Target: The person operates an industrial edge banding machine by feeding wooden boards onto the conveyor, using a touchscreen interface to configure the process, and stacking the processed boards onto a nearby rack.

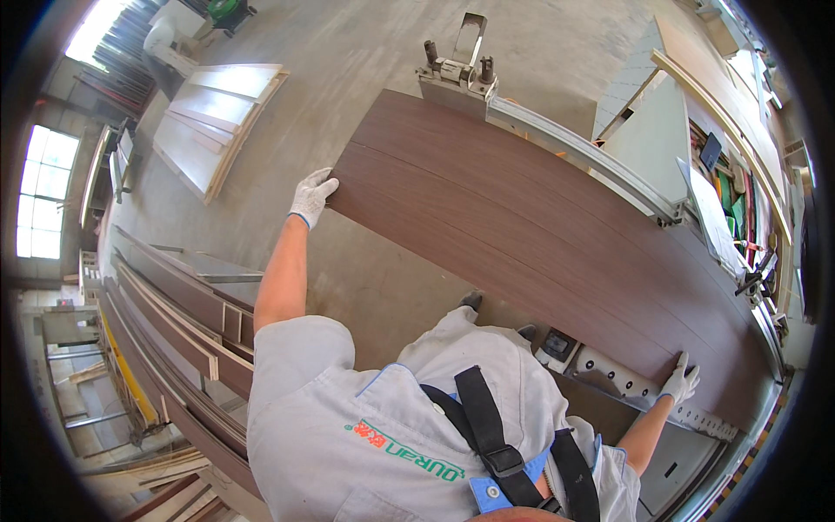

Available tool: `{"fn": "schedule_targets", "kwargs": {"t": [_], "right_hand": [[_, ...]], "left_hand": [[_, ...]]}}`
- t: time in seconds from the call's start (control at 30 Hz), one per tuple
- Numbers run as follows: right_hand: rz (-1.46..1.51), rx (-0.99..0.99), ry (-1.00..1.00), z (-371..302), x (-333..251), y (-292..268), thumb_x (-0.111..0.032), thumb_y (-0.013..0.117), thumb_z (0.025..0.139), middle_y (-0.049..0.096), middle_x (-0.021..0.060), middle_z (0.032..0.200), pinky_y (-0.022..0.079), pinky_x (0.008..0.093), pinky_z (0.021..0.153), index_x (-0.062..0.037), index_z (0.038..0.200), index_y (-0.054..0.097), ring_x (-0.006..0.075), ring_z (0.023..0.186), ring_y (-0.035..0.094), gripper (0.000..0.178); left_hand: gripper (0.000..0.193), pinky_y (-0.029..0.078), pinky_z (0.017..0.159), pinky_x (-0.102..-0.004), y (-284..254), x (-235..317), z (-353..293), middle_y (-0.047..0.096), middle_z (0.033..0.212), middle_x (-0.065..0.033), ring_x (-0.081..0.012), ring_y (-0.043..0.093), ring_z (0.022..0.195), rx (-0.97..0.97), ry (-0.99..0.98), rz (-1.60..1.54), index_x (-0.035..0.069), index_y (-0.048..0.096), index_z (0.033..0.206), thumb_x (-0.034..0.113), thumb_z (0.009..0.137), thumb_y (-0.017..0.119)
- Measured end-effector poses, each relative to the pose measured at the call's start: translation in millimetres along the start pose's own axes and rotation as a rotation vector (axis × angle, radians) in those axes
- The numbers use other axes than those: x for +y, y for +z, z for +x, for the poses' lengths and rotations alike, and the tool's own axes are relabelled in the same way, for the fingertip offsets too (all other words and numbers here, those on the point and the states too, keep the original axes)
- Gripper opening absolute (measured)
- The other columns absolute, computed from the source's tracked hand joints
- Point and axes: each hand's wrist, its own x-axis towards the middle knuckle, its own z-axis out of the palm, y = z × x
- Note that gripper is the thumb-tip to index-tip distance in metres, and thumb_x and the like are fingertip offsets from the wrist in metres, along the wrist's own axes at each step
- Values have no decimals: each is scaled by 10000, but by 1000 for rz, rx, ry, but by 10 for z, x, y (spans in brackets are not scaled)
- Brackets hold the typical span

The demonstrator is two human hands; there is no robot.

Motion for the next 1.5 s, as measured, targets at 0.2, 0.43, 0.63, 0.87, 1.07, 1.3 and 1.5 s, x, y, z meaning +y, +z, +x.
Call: {"fn": "schedule_targets", "kwargs": {"t": [0.2,0.43,0.63,0.87,1.07,1.3,1.5], "right_hand": [[-12,-14,-15,11,-11,-32,-781,601,926,330,130,1759,266,505,1291,-207,1672,436,420,1571,305,955],[-37,-8,-29,106,89,60,-788,576,940,330,98,1764,255,499,1300,-195,1671,436,409,1583,295,951],[-29,2,-34,50,45,43,-808,564,935,326,58,1770,247,504,1306,-206,1675,429,403,1602,271,964],[-26,-18,-8,-17,-32,-32,-791,566,938,321,42,1774,258,519,1302,-225,1678,421,405,1606,271,943],[-29,-20,-11,6,21,-16,-795,563,939,321,42,1774,251,512,1306,-221,1677,423,391,1607,275,945],[-27,-17,-16,-5,-76,-45,-806,545,941,316,24,1776,243,493,1313,-227,1680,416,387,1618,257,948],[-39,-21,4,-158,-114,-119,-811,524,946,307,16,1781,240,501,1312,-232,1682,412,373,1629,242,943]], "left_hand": [[520,572,958,-336,50,116,-70,756,1290,-102,-187,712,1127,-18,-113,-55,0,670,1424,196,953,771],[527,561,980,-348,80,47,-53,739,1338,-102,-193,704,1169,-6,-26,-89,14,644,1465,154,966,740],[505,565,948,-343,86,44,-56,751,1305,-91,-192,709,1144,43,0,-49,36,667,1451,159,967,741],[464,562,899,-324,119,37,-27,773,1221,-55,-151,711,1065,87,-63,-128,44,711,1389,148,941,772],[449,554,884,-312,140,127,-45,774,1209,-48,-147,708,1056,89,-65,-77,54,723,1374,161,940,766],[462,547,929,-321,95,169,-126,766,1260,-77,-173,702,1121,114,-61,-55,34,719,1382,160,939,749],[480,548,973,-332,122,208,-89,745,1319,-83,-192,693,1175,87,-61,-30,22,707,1399,171,944,743]]}}
